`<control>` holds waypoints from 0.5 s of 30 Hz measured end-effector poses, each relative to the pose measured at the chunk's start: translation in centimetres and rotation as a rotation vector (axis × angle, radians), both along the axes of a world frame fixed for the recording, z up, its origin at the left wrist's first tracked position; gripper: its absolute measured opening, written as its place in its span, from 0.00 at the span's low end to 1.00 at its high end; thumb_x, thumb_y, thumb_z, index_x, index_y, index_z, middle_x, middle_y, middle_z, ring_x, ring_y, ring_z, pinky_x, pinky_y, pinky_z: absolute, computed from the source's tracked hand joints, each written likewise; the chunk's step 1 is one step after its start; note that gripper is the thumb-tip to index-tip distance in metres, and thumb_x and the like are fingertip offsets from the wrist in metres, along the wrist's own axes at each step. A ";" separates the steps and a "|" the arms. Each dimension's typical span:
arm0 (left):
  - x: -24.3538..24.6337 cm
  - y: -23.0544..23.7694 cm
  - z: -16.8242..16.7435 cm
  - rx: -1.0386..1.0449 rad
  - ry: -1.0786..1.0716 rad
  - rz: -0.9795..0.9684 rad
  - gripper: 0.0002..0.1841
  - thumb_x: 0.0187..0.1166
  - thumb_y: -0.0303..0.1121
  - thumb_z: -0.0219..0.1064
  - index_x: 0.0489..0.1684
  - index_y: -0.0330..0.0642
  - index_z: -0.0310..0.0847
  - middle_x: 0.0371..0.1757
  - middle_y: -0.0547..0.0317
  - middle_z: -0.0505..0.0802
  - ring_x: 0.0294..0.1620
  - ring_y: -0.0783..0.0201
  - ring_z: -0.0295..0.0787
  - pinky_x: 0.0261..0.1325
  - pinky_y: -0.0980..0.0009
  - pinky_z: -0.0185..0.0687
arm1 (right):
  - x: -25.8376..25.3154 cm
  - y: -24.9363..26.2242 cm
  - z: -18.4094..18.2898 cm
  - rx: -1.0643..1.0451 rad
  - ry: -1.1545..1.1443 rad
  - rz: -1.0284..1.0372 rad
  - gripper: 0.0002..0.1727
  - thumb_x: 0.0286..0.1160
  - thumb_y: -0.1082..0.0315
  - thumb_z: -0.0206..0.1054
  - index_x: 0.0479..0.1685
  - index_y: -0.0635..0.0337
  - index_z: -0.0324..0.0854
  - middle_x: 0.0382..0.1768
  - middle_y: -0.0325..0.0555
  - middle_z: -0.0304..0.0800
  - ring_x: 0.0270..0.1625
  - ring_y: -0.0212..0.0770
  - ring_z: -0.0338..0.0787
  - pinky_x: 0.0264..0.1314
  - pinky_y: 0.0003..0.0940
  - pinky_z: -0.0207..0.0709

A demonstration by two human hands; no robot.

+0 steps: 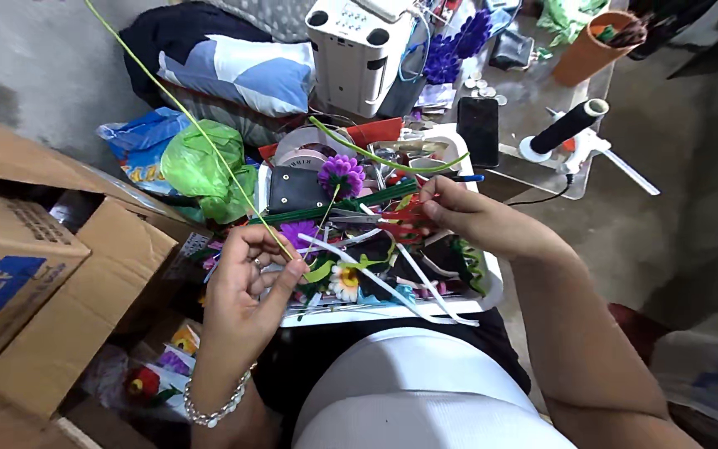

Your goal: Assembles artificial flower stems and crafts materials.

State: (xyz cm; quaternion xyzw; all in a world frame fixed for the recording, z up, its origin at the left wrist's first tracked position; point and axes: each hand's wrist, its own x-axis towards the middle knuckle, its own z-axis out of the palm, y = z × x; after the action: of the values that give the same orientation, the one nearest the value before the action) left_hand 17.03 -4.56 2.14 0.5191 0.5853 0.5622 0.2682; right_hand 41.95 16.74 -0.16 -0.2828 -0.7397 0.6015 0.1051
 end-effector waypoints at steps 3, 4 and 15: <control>0.1 0.2 -0.2 0.007 0.018 -0.008 0.13 0.82 0.33 0.69 0.58 0.49 0.71 0.48 0.68 0.88 0.43 0.70 0.92 0.47 0.74 0.94 | 0.8 -0.1 -0.2 -0.153 0.092 -0.031 0.05 0.92 0.65 0.50 0.53 0.54 0.69 0.38 0.37 0.84 0.42 0.27 0.87 0.51 0.25 0.83; 0.1 0.3 -0.2 0.011 0.022 -0.005 0.13 0.82 0.33 0.69 0.59 0.48 0.71 0.48 0.68 0.88 0.42 0.70 0.92 0.46 0.74 0.94 | 1.2 -0.1 -0.5 -0.273 0.185 0.011 0.05 0.91 0.65 0.51 0.53 0.53 0.70 0.43 0.37 0.86 0.47 0.28 0.88 0.56 0.27 0.84; -1.0 -1.2 1.8 0.055 0.061 0.059 0.15 0.81 0.34 0.71 0.60 0.54 0.73 0.48 0.72 0.89 0.43 0.73 0.92 0.47 0.77 0.92 | -1.5 -7.9 -3.5 -0.542 0.765 0.460 0.31 0.79 0.56 0.72 0.73 0.36 0.56 0.57 0.36 0.87 0.50 0.37 0.94 0.45 0.31 0.92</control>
State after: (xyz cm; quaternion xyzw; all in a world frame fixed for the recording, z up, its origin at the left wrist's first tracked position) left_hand 16.03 -5.75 3.98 0.5257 0.5928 0.5694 0.2191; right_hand 40.45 8.81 -3.66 0.1103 -0.5091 0.8393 0.1560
